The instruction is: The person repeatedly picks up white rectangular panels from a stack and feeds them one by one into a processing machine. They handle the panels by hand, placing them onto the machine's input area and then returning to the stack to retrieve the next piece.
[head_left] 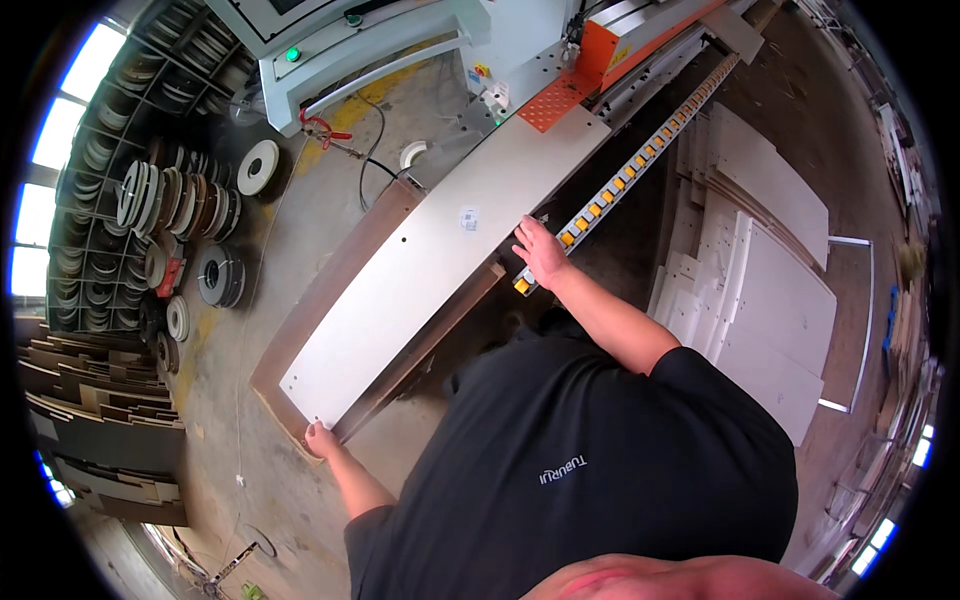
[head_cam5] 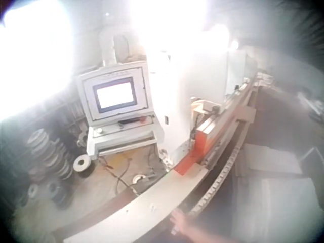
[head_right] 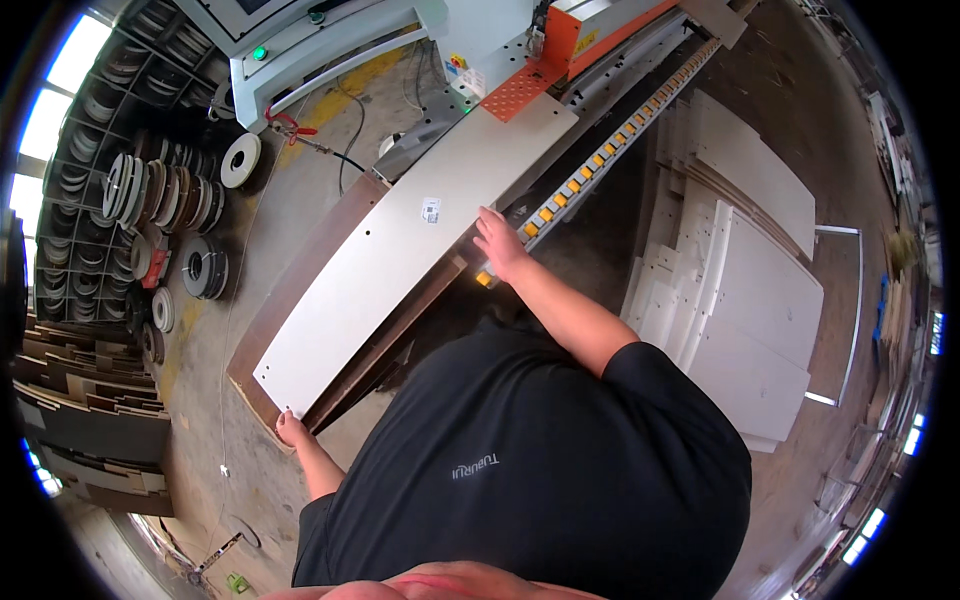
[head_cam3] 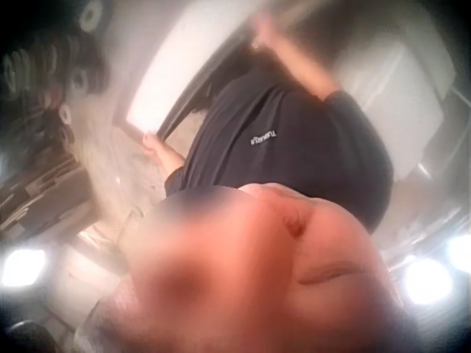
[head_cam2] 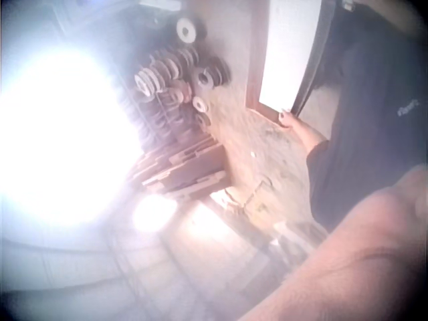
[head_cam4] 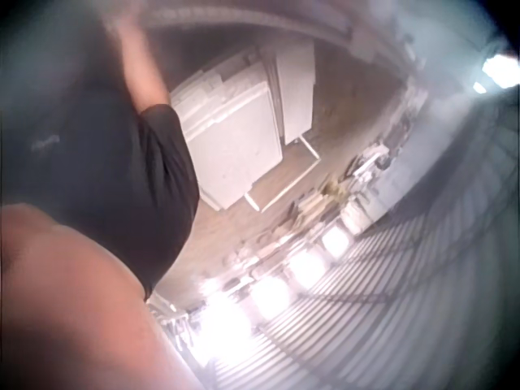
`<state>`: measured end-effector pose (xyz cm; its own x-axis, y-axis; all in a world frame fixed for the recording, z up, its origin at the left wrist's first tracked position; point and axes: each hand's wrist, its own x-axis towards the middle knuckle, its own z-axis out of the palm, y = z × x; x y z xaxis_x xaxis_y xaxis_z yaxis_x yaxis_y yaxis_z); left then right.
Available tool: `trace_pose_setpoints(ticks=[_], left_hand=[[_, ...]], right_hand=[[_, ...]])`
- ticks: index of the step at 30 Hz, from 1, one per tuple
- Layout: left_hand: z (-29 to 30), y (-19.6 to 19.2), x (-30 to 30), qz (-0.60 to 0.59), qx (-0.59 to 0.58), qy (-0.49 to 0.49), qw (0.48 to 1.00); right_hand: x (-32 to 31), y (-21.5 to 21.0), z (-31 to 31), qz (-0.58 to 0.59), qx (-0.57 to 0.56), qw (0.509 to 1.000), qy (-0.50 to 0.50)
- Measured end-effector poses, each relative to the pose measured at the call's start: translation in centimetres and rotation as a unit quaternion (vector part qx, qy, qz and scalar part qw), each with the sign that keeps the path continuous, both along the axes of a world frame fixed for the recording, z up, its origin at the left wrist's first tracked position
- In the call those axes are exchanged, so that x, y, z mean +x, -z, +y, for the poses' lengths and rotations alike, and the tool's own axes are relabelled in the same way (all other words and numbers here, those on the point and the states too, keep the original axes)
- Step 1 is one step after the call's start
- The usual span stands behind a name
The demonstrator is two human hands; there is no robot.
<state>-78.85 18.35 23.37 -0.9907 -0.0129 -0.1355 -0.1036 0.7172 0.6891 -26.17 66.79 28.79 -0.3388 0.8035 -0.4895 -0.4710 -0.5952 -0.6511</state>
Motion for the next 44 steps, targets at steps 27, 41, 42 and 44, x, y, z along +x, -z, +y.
trace_pose_setpoints(ticks=[27,41,42,44], left_hand=[[14.4,-6.4,14.6,0.153,-0.174,0.446,0.865],[24.8,-7.8,18.5,0.055,-0.266,0.592,0.758],[25.5,-7.2,18.7,0.059,-0.278,0.605,0.744],[26.8,-6.7,19.5,0.090,-0.277,0.625,0.725]], right_hand=[[10.3,-0.6,13.9,-0.013,0.018,0.982,0.188],[20.0,3.9,-7.3,-0.231,0.003,0.971,0.068],[21.1,4.9,-9.6,-0.277,-0.005,0.961,0.019],[23.7,7.3,-13.9,-0.364,-0.025,0.928,-0.079]])
